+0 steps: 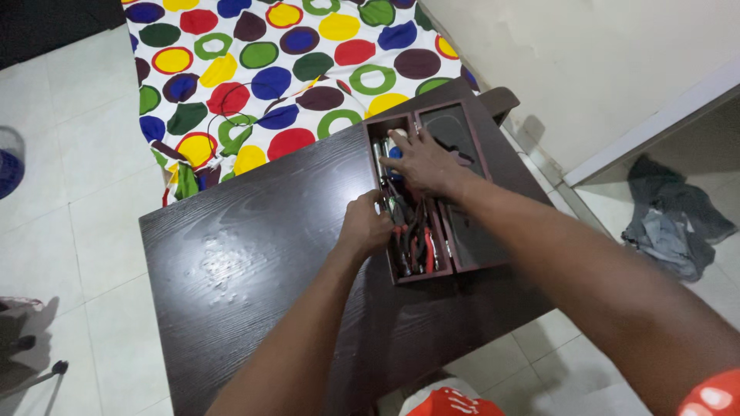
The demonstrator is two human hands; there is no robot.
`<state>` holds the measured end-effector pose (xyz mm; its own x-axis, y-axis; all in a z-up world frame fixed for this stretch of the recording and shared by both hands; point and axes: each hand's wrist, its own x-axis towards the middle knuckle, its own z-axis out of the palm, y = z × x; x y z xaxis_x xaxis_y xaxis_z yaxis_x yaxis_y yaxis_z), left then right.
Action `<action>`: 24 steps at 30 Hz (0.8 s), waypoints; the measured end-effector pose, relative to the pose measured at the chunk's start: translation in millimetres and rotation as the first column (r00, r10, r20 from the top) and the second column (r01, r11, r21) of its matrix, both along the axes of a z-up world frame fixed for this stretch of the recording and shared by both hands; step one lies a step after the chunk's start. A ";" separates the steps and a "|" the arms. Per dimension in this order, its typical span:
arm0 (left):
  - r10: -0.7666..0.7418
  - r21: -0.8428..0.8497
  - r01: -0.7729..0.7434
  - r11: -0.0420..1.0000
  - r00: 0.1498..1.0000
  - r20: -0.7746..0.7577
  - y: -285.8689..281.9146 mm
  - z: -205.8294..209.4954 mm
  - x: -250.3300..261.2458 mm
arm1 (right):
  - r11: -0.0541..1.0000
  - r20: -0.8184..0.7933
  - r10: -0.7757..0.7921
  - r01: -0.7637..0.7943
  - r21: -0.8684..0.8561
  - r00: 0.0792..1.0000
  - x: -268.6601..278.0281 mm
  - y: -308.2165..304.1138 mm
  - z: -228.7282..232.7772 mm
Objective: The person opens a wooden tool case on a small dark table and removes its contents one at a time, placing a blue bottle, a white cup, pliers, screwdrivers, a wrench and other hand tools onto the tabletop. The clip ends with the tools laid out on the table and the case still open.
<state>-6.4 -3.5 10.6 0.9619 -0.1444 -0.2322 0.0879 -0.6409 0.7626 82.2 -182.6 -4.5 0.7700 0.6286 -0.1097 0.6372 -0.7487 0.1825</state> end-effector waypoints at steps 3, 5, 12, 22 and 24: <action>-0.009 -0.011 0.009 1.000 1.000 -0.024 1.3 2.5 -1.4 | 0.987 0.022 -0.040 0.036 0.157 0.999 3.7 2.8 -10.9; 0.022 -0.106 -0.036 0.994 0.991 -0.135 0.4 5.3 -3.4 | 0.958 0.020 -0.072 0.063 0.281 0.997 8.7 5.6 -20.7; 0.021 -0.087 -0.034 0.996 0.988 -0.151 1.8 -0.9 -4.8 | 0.639 -0.247 -0.302 0.388 0.665 0.921 19.1 31.7 -40.2; 0.106 0.222 -0.072 0.972 0.984 -0.144 -1.9 -41.2 -17.6 | 0.237 -0.172 -0.616 0.388 0.891 0.769 15.6 41.8 -60.9; 0.147 0.250 -0.089 0.964 0.963 -0.225 -4.8 -44.7 -23.8 | 0.130 -0.218 -0.646 0.387 0.913 0.732 12.1 41.4 -67.5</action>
<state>-30.2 -8.3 -34.1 0.8803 0.0534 -0.4713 0.3351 -0.7732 0.5383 94.3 -141.2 -72.0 0.8682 -0.3327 0.3682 0.0744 -0.6464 -0.7594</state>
